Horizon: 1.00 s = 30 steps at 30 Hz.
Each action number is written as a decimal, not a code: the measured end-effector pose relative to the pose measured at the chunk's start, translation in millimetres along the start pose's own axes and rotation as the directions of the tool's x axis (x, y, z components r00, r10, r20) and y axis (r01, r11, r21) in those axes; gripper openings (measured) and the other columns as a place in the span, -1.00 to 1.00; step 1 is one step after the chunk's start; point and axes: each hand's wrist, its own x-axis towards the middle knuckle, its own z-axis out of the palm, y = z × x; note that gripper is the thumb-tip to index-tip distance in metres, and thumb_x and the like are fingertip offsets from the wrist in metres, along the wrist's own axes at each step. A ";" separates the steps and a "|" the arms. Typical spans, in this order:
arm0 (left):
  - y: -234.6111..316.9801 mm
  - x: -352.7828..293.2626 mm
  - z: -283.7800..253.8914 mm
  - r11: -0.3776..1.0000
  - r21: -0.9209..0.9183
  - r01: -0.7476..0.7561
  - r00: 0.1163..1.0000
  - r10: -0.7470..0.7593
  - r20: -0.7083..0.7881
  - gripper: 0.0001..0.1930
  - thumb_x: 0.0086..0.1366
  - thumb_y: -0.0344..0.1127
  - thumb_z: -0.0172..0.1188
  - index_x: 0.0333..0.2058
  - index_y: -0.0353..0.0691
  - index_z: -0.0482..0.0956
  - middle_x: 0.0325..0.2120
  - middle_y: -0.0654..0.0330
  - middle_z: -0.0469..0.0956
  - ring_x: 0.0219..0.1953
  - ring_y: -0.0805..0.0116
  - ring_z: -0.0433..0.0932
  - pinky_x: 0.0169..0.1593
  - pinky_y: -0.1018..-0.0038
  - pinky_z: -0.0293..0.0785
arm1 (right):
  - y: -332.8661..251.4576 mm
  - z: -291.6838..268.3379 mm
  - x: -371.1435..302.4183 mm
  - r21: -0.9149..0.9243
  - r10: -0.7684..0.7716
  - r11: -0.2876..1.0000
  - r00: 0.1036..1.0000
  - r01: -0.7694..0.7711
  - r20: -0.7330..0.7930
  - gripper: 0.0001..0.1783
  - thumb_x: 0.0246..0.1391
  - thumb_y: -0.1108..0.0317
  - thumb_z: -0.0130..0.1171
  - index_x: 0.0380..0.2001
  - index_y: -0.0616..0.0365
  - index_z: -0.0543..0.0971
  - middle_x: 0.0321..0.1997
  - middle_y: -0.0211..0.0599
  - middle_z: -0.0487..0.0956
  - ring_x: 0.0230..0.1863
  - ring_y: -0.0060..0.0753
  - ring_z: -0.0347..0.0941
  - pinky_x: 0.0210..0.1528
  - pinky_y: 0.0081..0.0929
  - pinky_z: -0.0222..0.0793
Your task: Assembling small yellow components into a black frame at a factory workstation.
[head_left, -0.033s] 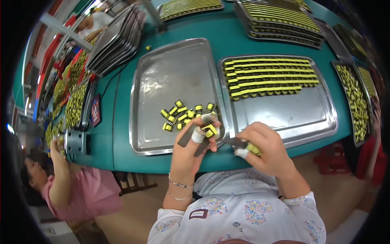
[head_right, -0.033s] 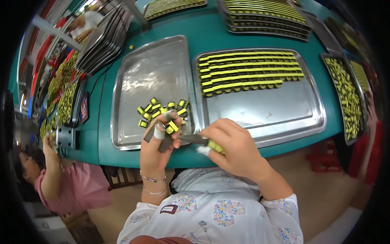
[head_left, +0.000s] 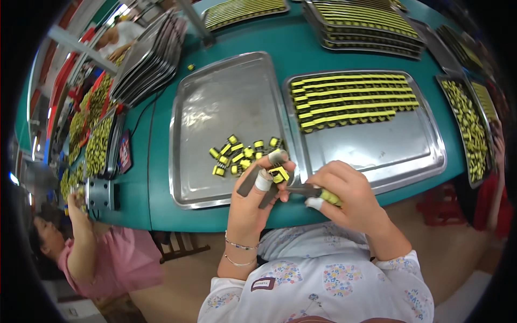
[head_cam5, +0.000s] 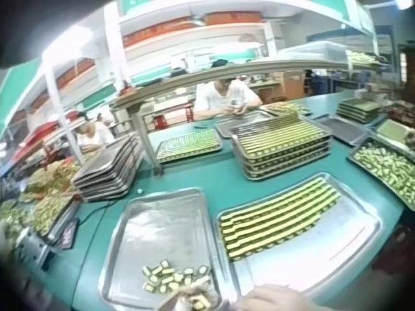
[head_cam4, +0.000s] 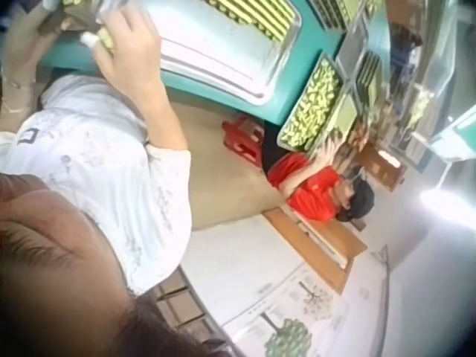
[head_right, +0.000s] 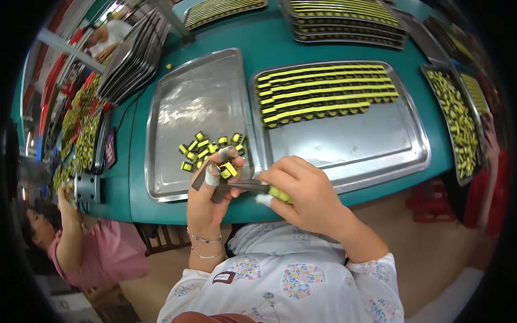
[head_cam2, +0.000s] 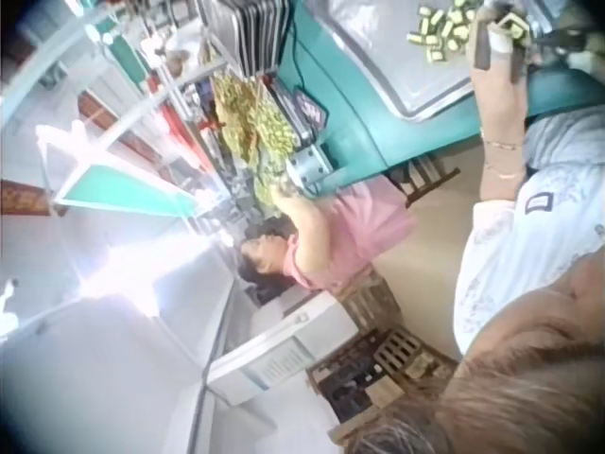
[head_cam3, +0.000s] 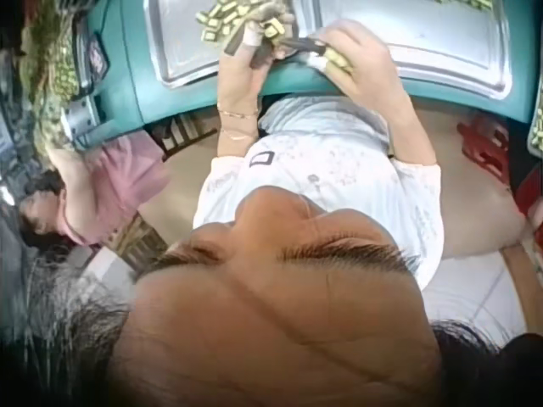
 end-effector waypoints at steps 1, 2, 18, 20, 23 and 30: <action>0.6 0.8 7.8 0.999 0.025 0.048 0.999 -0.048 -0.005 -0.51 0.33 -0.16 0.10 0.09 -0.41 0.35 -0.09 -0.03 0.51 -0.29 0.43 0.50 -0.25 0.54 0.45 | 1.3 0.2 0.5 -0.023 -0.017 1.000 1.000 0.017 0.001 -0.68 -0.29 0.52 0.20 -0.32 0.25 0.52 -0.37 -0.20 0.47 -0.35 -0.17 0.43 -0.30 -0.35 0.36; -1.3 1.9 13.4 0.998 0.023 0.059 0.998 -0.059 -0.002 -0.50 0.33 -0.16 0.10 0.10 -0.41 0.34 -0.08 -0.02 0.51 -0.28 0.43 0.51 -0.24 0.54 0.45 | 3.2 -0.5 -0.3 -0.046 -0.034 0.998 0.999 0.034 0.004 -0.64 -0.34 0.52 0.20 -0.31 0.24 0.53 -0.36 -0.20 0.48 -0.34 -0.12 0.43 -0.30 -0.31 0.37; -17.3 4.5 15.7 0.996 0.094 0.003 0.998 0.003 -0.064 -0.59 0.27 -0.31 0.19 0.03 -0.39 0.40 -0.17 0.01 0.53 -0.31 0.39 0.53 -0.22 0.49 0.53 | 13.5 -17.4 -6.5 -0.084 0.053 0.995 0.996 -0.059 -0.066 -0.65 -0.34 0.52 0.15 -0.31 0.19 0.55 -0.39 -0.25 0.46 -0.31 -0.14 0.40 -0.25 -0.31 0.34; -17.6 4.4 18.0 0.996 0.089 -0.004 0.996 0.011 -0.084 -0.60 0.24 -0.33 0.22 0.00 -0.39 0.41 -0.19 0.03 0.53 -0.32 0.39 0.53 -0.22 0.48 0.53 | 12.5 -17.2 -7.0 -0.084 0.050 0.995 0.997 -0.055 -0.054 -0.65 -0.34 0.52 0.15 -0.31 0.19 0.55 -0.39 -0.25 0.45 -0.32 -0.14 0.40 -0.25 -0.29 0.34; -18.0 3.8 20.2 0.988 0.144 -0.045 0.995 0.058 -0.082 -0.60 0.19 -0.38 0.27 -0.03 -0.39 0.43 -0.19 0.06 0.53 -0.27 0.39 0.53 -0.23 0.47 0.53 | 13.6 -14.1 -8.1 -0.118 0.027 0.992 0.998 -0.035 -0.065 -0.65 -0.34 0.52 0.15 -0.31 0.20 0.55 -0.40 -0.25 0.46 -0.33 -0.15 0.39 -0.26 -0.29 0.34; -22.0 0.4 19.3 0.921 0.345 -0.180 0.965 0.233 -0.118 -0.60 0.07 -0.50 0.35 -0.10 -0.37 0.45 -0.18 0.16 0.51 -0.16 0.42 0.48 -0.03 0.49 0.41 | 13.8 -10.5 -9.0 -0.195 0.015 0.980 0.997 -0.029 -0.070 -0.63 -0.35 0.50 0.19 -0.30 0.21 0.56 -0.39 -0.25 0.47 -0.35 -0.17 0.39 -0.29 -0.29 0.35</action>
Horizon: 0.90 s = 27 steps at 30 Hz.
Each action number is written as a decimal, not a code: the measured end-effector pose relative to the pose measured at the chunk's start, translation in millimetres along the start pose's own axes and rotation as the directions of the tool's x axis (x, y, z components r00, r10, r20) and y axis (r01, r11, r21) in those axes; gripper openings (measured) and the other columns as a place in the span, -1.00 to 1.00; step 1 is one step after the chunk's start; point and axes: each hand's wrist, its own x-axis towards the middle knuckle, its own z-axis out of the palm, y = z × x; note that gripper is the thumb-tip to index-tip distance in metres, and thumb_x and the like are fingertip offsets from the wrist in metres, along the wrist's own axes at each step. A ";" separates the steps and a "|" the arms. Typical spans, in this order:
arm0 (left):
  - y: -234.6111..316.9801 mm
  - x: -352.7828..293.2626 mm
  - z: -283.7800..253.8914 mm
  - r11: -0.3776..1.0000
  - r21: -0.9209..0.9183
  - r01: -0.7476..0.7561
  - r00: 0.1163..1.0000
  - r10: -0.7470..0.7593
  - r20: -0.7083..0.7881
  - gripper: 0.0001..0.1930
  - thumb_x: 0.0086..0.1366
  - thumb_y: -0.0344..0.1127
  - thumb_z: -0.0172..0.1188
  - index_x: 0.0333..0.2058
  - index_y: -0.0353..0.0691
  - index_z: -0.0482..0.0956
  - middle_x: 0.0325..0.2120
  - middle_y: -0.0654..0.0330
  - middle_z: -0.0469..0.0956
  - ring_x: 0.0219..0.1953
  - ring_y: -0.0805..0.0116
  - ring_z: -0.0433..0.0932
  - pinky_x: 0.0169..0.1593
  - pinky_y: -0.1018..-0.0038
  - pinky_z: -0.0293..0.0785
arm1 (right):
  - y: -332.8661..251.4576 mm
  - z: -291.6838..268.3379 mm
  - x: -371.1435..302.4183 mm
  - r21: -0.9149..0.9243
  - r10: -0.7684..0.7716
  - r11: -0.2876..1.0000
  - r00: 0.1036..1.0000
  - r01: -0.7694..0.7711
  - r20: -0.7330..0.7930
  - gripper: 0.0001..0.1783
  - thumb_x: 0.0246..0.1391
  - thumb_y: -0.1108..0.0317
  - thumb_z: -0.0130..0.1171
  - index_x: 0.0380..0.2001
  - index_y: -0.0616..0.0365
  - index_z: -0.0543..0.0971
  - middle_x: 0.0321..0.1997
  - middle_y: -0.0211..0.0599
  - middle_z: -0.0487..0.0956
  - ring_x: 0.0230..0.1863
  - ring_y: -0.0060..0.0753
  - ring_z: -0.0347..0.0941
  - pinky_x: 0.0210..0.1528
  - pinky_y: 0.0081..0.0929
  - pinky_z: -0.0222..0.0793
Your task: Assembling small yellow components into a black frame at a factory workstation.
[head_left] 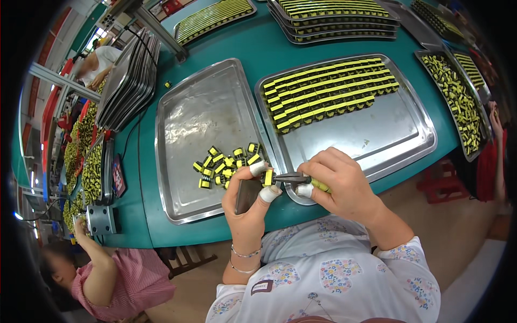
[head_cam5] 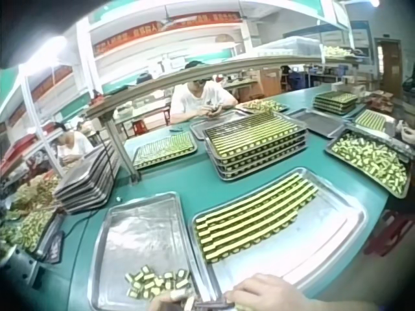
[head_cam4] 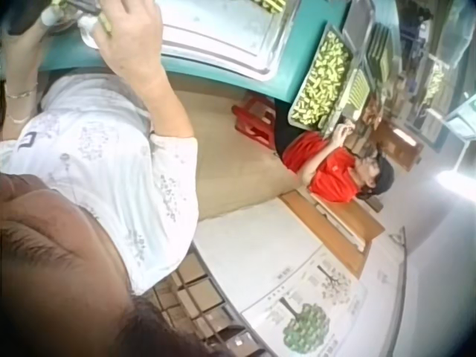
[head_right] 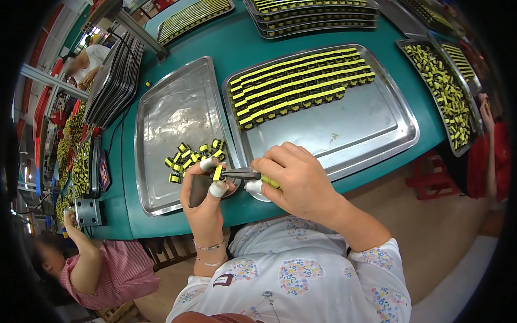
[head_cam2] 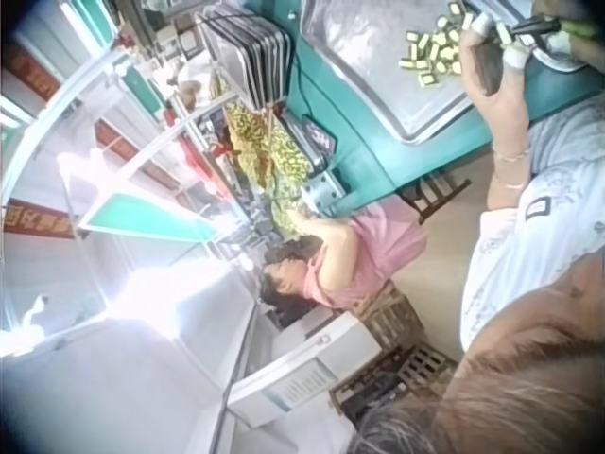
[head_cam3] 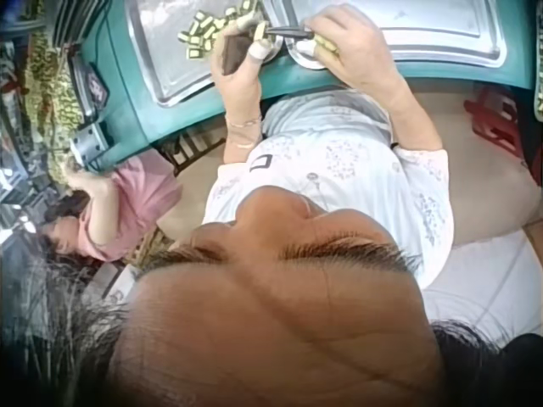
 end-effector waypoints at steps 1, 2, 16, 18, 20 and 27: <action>0.9 -0.2 0.4 0.999 0.049 -0.017 1.000 0.017 -0.007 -0.60 0.05 -0.52 0.37 -0.11 -0.37 0.46 -0.19 0.18 0.50 -0.15 0.44 0.47 -0.01 0.50 0.37 | 0.7 0.2 -0.2 -0.009 -0.010 1.000 1.000 0.010 -0.002 -0.63 -0.36 0.50 0.19 -0.31 0.21 0.56 -0.41 -0.25 0.47 -0.38 -0.17 0.39 -0.32 -0.30 0.35; 1.1 -0.3 0.7 0.999 0.049 -0.017 1.000 0.017 -0.007 -0.60 0.05 -0.52 0.37 -0.11 -0.37 0.46 -0.19 0.18 0.50 -0.15 0.44 0.47 -0.01 0.50 0.37 | 1.2 0.6 -0.3 -0.019 -0.021 1.000 1.000 0.021 -0.005 -0.63 -0.37 0.50 0.20 -0.31 0.22 0.56 -0.44 -0.24 0.47 -0.40 -0.18 0.39 -0.36 -0.30 0.35; 1.5 -3.5 2.4 0.993 0.113 -0.027 0.999 0.030 -0.022 -0.63 0.07 -0.51 0.35 -0.12 -0.39 0.47 -0.23 0.19 0.49 -0.19 0.46 0.47 -0.09 0.54 0.43 | 1.5 0.4 -3.8 0.013 -0.001 1.000 0.999 0.002 -0.047 -0.71 -0.35 0.48 0.19 -0.40 0.22 0.54 -0.49 -0.25 0.45 -0.47 -0.18 0.37 -0.43 -0.30 0.31; 4.7 -2.7 5.3 0.999 0.051 -0.013 1.000 0.014 -0.019 -0.63 0.08 -0.52 0.33 -0.11 -0.40 0.47 -0.23 0.17 0.50 -0.20 0.44 0.48 -0.12 0.52 0.48 | 3.0 -1.0 -3.0 0.045 0.026 0.999 0.998 -0.024 -0.051 -0.72 -0.33 0.46 0.19 -0.39 0.22 0.53 -0.47 -0.24 0.45 -0.44 -0.17 0.37 -0.39 -0.30 0.32; 5.7 -2.3 6.9 1.000 -0.010 0.002 1.000 -0.002 -0.012 -0.63 0.10 -0.53 0.32 -0.11 -0.40 0.46 -0.23 0.14 0.50 -0.20 0.42 0.49 -0.16 0.49 0.54 | 4.3 -0.8 -2.6 0.083 0.048 0.996 0.997 -0.044 -0.052 -0.73 -0.30 0.45 0.18 -0.37 0.22 0.54 -0.44 -0.23 0.46 -0.40 -0.15 0.37 -0.33 -0.29 0.31; 0.9 -4.5 7.5 0.999 0.008 -0.044 0.999 0.044 -0.002 -0.65 0.10 -0.54 0.32 -0.12 -0.39 0.45 -0.23 0.15 0.49 -0.17 0.40 0.48 -0.12 0.47 0.51 | 3.6 2.8 -2.3 0.063 0.009 0.998 1.000 -0.008 -0.025 -0.71 -0.30 0.47 0.19 -0.36 0.22 0.54 -0.45 -0.23 0.46 -0.40 -0.15 0.38 -0.34 -0.30 0.32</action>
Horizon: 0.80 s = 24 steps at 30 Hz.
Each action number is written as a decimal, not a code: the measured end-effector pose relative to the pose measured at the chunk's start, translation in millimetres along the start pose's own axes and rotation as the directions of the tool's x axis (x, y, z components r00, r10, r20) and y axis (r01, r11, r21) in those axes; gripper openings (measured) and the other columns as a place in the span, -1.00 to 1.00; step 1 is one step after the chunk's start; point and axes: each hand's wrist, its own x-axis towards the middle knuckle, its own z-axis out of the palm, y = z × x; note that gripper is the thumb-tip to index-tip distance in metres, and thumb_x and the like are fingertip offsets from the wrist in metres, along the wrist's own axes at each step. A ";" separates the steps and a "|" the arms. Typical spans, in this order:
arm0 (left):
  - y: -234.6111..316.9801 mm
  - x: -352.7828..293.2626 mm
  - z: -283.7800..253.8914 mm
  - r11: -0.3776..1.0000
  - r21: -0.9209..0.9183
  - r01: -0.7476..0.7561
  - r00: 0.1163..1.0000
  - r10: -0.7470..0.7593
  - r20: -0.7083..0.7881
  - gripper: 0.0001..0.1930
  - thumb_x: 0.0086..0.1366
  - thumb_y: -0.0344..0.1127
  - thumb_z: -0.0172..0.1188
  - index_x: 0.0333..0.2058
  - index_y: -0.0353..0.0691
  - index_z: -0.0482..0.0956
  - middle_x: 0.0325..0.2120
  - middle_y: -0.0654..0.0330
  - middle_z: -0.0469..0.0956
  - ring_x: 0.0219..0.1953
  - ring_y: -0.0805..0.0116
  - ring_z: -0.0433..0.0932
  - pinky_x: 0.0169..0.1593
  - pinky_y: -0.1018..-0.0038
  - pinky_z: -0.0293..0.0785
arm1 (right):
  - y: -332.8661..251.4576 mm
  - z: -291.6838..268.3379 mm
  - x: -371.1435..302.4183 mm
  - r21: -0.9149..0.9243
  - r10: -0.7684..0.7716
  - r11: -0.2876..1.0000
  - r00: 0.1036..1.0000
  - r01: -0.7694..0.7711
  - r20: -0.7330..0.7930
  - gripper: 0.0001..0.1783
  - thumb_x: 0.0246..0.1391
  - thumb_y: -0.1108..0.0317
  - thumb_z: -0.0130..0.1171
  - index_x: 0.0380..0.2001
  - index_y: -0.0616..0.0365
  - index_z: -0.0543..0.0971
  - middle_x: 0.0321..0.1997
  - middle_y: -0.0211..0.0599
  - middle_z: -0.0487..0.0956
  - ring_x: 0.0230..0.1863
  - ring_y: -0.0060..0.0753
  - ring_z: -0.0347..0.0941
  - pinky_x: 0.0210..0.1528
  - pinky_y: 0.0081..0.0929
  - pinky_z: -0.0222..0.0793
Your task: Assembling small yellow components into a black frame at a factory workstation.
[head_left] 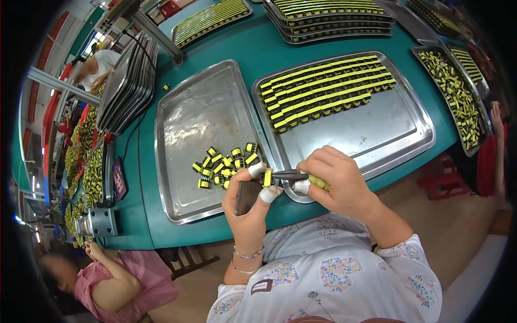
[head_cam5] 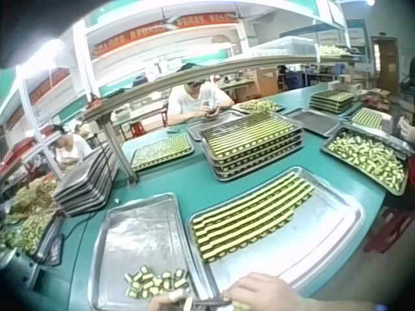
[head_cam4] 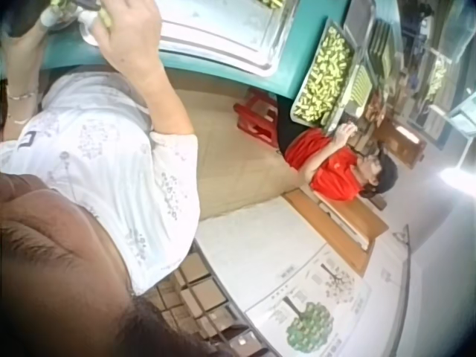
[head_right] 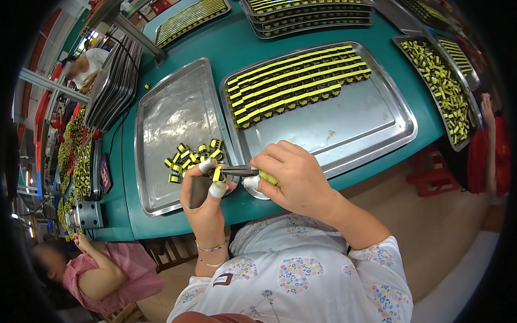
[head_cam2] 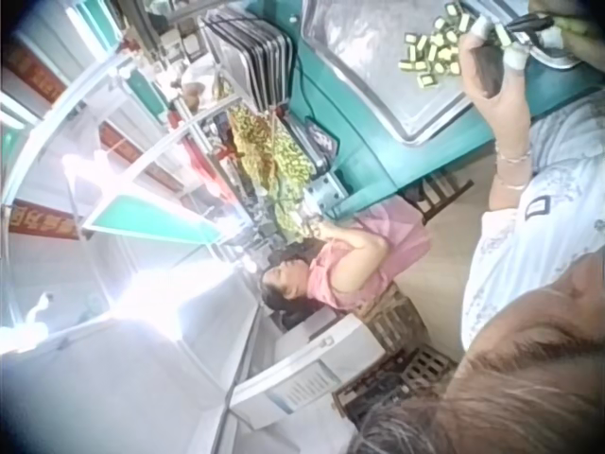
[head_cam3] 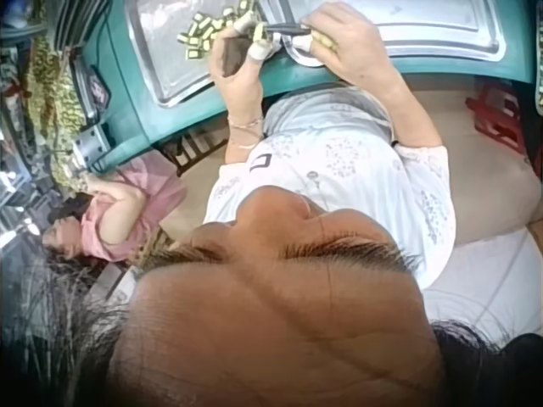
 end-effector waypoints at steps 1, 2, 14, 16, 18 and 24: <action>-2.4 -0.5 -1.7 1.000 0.022 -0.014 1.000 0.014 -0.001 -0.65 0.09 -0.54 0.32 -0.13 -0.38 0.45 -0.22 0.16 0.49 -0.16 0.41 0.47 -0.08 0.48 0.47 | -0.5 -0.3 -0.5 -0.002 0.007 1.000 1.000 -0.007 0.010 -0.71 -0.31 0.47 0.19 -0.36 0.22 0.54 -0.45 -0.23 0.46 -0.41 -0.15 0.38 -0.35 -0.30 0.32; -4.3 -1.3 -3.3 1.000 0.023 -0.014 1.000 0.014 -0.002 -0.65 0.09 -0.54 0.32 -0.13 -0.38 0.45 -0.22 0.16 0.49 -0.16 0.41 0.47 -0.08 0.48 0.47 | -1.0 -0.2 -1.1 -0.003 0.013 1.000 1.000 -0.013 0.020 -0.71 -0.32 0.48 0.20 -0.37 0.22 0.54 -0.46 -0.23 0.46 -0.42 -0.15 0.38 -0.37 -0.29 0.32; 0.1 -0.9 2.6 0.996 -0.052 0.069 0.997 -0.071 -0.032 -0.61 0.19 -0.42 0.26 -0.03 -0.38 0.39 -0.19 0.07 0.51 -0.24 0.36 0.55 -0.14 0.46 0.53 | -1.0 0.9 -0.4 0.171 0.142 0.975 0.990 -0.141 0.008 -0.73 -0.25 0.45 0.23 -0.37 0.24 0.50 -0.46 -0.21 0.43 -0.38 -0.19 0.42 -0.34 -0.40 0.30; 0.7 -0.4 3.8 0.973 -0.171 0.153 0.988 -0.155 0.000 -0.57 0.27 -0.33 0.18 0.04 -0.39 0.33 -0.20 0.02 0.52 -0.26 0.30 0.59 -0.22 0.43 0.60 | -3.0 0.8 -0.4 0.284 0.218 0.929 0.971 -0.237 0.098 -0.66 -0.18 0.46 0.24 -0.24 0.28 0.50 -0.39 -0.18 0.46 -0.31 -0.25 0.44 -0.25 -0.42 0.34; 3.0 -0.3 6.7 0.967 -0.174 0.186 0.982 -0.177 0.064 -0.55 0.30 -0.28 0.14 0.08 -0.37 0.28 -0.19 0.00 0.52 -0.23 0.29 0.59 -0.24 0.45 0.61 | -8.6 6.9 3.1 0.645 0.278 0.691 0.944 -0.326 0.180 -0.68 0.02 0.43 0.18 -0.13 0.31 0.48 -0.27 -0.29 0.43 -0.27 -0.48 0.44 -0.23 -0.52 0.37; 6.1 -0.7 13.9 0.965 -0.155 0.211 0.976 -0.199 0.090 -0.58 0.36 -0.22 0.05 0.08 -0.35 0.28 -0.24 0.09 0.52 -0.29 0.38 0.57 -0.28 0.49 0.60 | -11.4 17.7 6.9 0.839 0.261 0.318 0.891 -0.442 0.370 -0.64 0.13 0.33 0.17 -0.05 0.31 0.45 -0.30 -0.38 0.47 -0.35 -0.63 0.40 -0.37 -0.66 0.31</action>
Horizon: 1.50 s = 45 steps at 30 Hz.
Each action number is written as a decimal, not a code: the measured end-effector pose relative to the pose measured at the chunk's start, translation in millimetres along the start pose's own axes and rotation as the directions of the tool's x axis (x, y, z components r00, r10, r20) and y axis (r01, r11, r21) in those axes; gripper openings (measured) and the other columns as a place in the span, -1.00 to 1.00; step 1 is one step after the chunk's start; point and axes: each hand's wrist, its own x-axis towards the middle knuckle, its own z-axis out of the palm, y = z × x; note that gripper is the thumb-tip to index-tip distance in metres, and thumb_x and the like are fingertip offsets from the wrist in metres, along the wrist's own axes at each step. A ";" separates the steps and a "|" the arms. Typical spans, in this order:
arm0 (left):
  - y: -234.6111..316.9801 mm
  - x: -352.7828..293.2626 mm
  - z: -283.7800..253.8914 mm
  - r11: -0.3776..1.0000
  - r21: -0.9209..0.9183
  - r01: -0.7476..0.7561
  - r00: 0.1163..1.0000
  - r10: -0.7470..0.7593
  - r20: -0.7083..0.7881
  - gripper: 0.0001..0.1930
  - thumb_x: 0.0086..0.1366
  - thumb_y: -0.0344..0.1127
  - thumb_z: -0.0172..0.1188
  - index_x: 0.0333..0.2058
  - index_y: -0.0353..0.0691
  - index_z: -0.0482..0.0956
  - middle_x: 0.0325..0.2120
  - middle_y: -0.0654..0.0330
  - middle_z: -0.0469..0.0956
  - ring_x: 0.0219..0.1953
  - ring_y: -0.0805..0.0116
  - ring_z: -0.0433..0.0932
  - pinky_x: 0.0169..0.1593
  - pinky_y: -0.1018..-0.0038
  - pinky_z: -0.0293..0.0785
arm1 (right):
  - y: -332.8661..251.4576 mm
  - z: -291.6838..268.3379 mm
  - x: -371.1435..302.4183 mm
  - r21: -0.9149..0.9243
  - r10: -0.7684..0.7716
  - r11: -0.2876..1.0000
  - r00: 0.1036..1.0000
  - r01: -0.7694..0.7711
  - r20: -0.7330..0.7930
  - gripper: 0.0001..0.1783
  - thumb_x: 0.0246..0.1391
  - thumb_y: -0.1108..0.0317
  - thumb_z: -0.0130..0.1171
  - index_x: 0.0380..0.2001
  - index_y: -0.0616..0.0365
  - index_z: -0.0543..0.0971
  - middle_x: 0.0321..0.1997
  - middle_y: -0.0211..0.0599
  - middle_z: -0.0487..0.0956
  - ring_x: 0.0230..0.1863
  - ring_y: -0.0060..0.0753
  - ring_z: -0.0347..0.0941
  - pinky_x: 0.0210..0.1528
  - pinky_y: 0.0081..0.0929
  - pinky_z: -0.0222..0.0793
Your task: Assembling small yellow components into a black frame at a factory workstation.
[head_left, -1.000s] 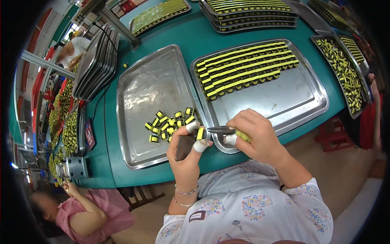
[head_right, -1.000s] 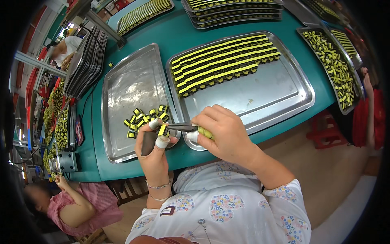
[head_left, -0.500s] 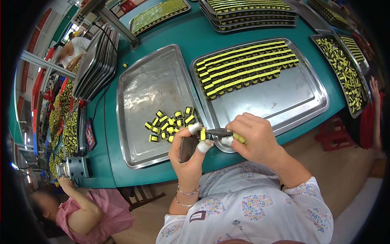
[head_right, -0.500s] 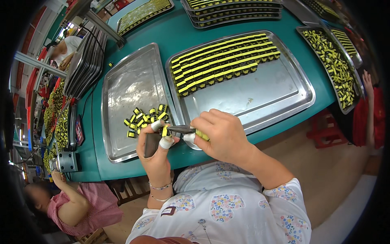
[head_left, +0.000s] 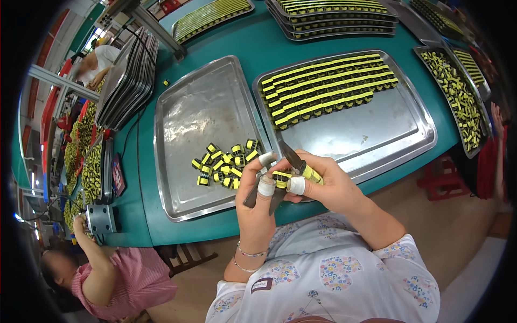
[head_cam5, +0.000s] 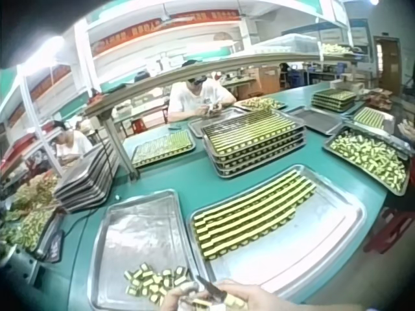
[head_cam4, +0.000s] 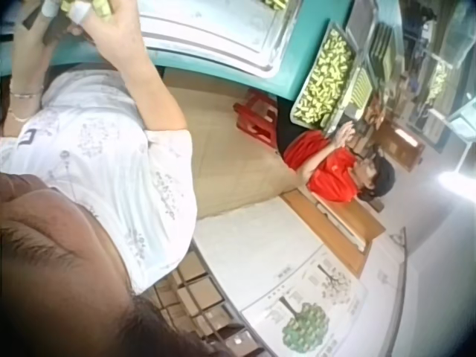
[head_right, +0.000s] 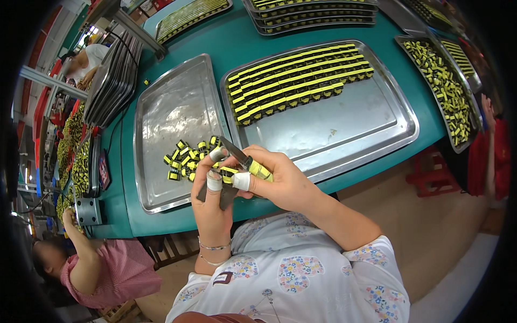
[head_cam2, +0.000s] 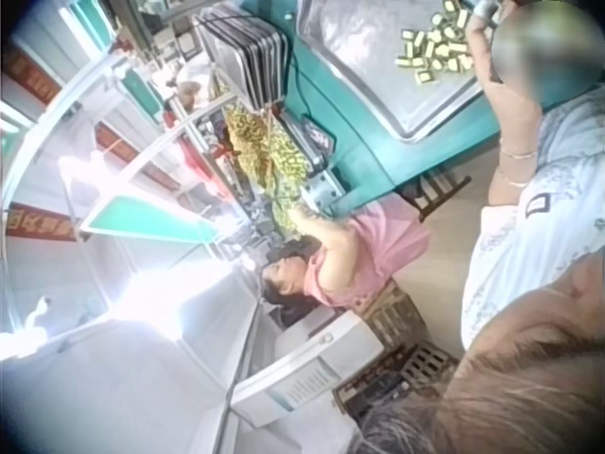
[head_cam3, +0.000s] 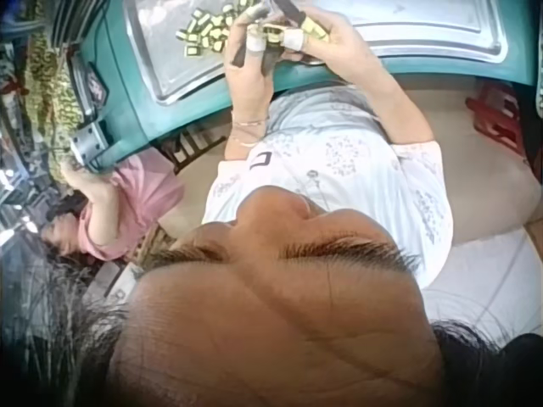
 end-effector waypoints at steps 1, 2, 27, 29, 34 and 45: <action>-0.2 -0.1 -0.9 1.000 -0.001 0.000 1.000 0.000 -0.001 -0.58 0.36 -0.22 0.05 0.08 -0.35 0.28 -0.24 0.09 0.52 -0.29 0.38 0.57 -0.28 0.49 0.60 | 0.7 0.6 -0.6 0.057 0.014 0.998 1.000 -0.014 0.000 -0.64 0.14 0.32 0.17 -0.05 0.30 0.44 -0.32 -0.36 0.48 -0.37 -0.63 0.40 -0.38 -0.67 0.30; -0.2 0.0 -2.1 1.000 0.022 0.005 1.000 -0.006 0.012 -0.59 0.37 -0.21 0.03 0.07 -0.34 0.28 -0.26 0.11 0.51 -0.32 0.41 0.54 -0.31 0.51 0.56 | 1.1 0.9 -0.8 0.114 0.029 0.993 1.000 -0.029 0.001 -0.63 0.14 0.30 0.17 -0.06 0.29 0.44 -0.33 -0.34 0.50 -0.38 -0.63 0.41 -0.40 -0.69 0.30; 1.9 12.2 4.8 0.922 -0.328 -0.206 0.978 0.204 -0.041 -0.02 0.10 0.43 0.03 0.23 -0.27 0.06 0.25 -0.13 0.11 0.30 0.05 0.11 0.38 0.20 -0.06 | 6.2 25.7 4.6 -0.644 -0.454 0.681 0.891 0.349 0.002 -0.59 -0.21 0.67 0.15 -0.17 0.21 0.54 -0.23 -0.20 0.48 -0.30 -0.37 0.48 -0.25 -0.52 0.40; 1.2 11.2 4.6 0.929 -0.302 -0.216 0.976 0.213 -0.043 0.00 0.09 0.45 0.01 0.24 -0.28 0.04 0.26 -0.13 0.10 0.31 0.04 0.11 0.38 0.21 -0.06 | 4.3 28.3 3.2 -0.699 -0.484 0.622 0.875 0.354 0.013 -0.54 -0.28 0.70 0.12 -0.18 0.18 0.55 -0.22 -0.19 0.46 -0.34 -0.35 0.48 -0.32 -0.51 0.40; -1.6 8.8 0.7 0.958 -0.096 -0.270 0.963 0.269 -0.020 0.06 0.07 0.53 -0.08 0.26 -0.30 0.01 0.28 -0.15 0.05 0.33 0.03 0.06 0.40 0.21 -0.13 | 7.3 28.9 2.0 -0.719 -0.503 0.591 0.864 0.366 0.026 -0.49 -0.34 0.70 0.14 -0.17 0.18 0.56 -0.23 -0.19 0.45 -0.36 -0.33 0.47 -0.35 -0.50 0.41; -7.8 8.2 -2.1 0.944 0.080 -0.319 0.947 0.314 0.072 0.03 0.15 0.53 -0.34 0.29 -0.31 -0.04 0.30 -0.16 0.01 0.35 0.00 0.02 0.39 0.18 -0.16 | 5.6 25.4 5.9 -0.724 -0.506 0.575 0.861 0.380 0.050 -0.57 -0.41 0.64 0.22 -0.29 0.19 0.55 -0.38 -0.25 0.48 -0.39 -0.26 0.45 -0.36 -0.46 0.37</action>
